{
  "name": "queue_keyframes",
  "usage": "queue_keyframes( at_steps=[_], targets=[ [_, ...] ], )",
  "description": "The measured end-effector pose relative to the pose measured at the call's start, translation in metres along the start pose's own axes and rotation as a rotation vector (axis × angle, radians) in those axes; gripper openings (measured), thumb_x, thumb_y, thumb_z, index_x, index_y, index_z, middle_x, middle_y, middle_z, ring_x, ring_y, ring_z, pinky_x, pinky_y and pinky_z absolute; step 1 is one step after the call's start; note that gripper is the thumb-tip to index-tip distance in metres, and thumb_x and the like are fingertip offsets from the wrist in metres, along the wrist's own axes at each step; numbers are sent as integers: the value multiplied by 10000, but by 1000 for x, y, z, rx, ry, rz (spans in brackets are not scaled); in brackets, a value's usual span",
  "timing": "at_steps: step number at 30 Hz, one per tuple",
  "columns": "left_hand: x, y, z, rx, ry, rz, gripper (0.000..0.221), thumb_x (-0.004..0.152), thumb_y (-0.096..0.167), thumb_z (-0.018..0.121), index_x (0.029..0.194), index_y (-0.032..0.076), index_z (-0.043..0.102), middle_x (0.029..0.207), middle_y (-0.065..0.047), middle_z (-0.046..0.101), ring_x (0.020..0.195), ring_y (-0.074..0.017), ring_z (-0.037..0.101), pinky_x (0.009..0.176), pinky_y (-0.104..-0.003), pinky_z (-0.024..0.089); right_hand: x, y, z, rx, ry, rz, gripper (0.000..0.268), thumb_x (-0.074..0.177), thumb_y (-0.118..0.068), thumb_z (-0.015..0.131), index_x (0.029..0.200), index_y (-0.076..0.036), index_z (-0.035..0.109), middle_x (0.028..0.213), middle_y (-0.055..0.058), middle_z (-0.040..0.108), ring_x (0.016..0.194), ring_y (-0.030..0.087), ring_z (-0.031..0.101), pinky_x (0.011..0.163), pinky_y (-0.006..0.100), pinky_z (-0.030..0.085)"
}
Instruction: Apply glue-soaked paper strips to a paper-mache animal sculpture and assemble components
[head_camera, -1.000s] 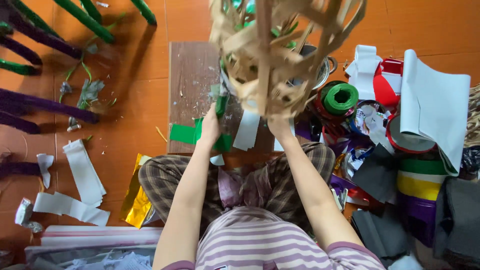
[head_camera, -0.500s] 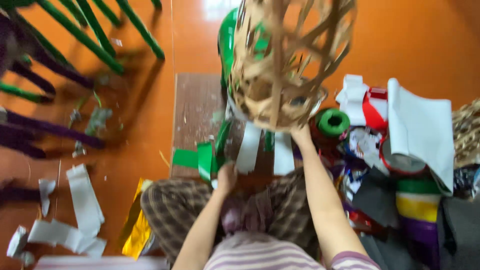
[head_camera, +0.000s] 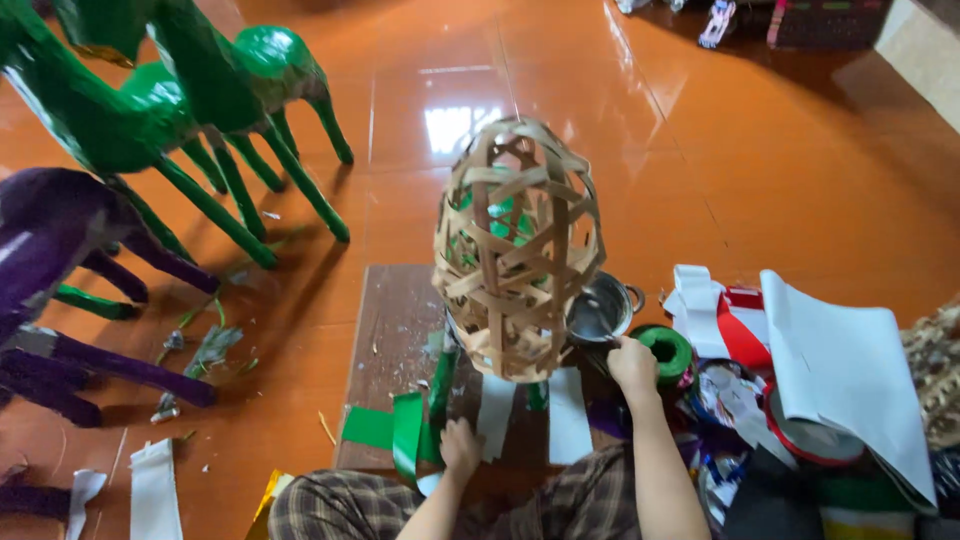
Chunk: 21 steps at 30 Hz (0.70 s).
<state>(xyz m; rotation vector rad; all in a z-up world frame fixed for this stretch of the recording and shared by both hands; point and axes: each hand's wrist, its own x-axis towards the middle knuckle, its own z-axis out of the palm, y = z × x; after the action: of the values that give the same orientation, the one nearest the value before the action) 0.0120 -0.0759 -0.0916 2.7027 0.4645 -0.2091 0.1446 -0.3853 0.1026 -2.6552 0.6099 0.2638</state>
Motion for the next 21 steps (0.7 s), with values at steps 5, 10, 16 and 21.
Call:
queue_keyframes(
  at_steps=[5, 10, 16, 21],
  targets=[
    [-4, -40, 10, -559, 41, 65, 400, 678, 109, 826, 1036, 96, 647, 721, -63, 723, 624, -244, 701, 600, -385, 547, -31, 36, 62, 837, -203, -21, 392, 924, -98, 533, 1253, -13, 728, 660, 63, 659, 541, 142, 492, 495, 254, 367],
    [-12, -57, 3, -416, -93, -81, 248, 763, 203, 763, 1006, 162, 733, 888, -119, 784, 935, -368, 751, 824, -509, 599, -108, 54, 52, 1310, -255, 46, 356, 983, -48, 488, 1305, 21, 623, 718, 164, 649, 398, 148, 492, 315, 223, 329],
    [-19, -68, 9, -455, -57, -55, 197, 830, 240, 726, 996, 134, 727, 930, -149, 725, 948, -379, 724, 839, -504, 588, -192, 111, 16, 1440, -409, 55, 326, 939, -38, 474, 1210, -33, 654, 735, 228, 630, 416, 203, 522, 279, 194, 264],
    [-31, -86, 23, -623, -168, -173, 286, 843, 377, 766, 1003, 141, 744, 950, -141, 748, 999, -374, 712, 861, -502, 559, -245, 80, 29, 1274, -616, 25, 266, 896, -28, 493, 1106, 10, 652, 704, 258, 631, 454, 227, 537, 299, 236, 306]
  ],
)
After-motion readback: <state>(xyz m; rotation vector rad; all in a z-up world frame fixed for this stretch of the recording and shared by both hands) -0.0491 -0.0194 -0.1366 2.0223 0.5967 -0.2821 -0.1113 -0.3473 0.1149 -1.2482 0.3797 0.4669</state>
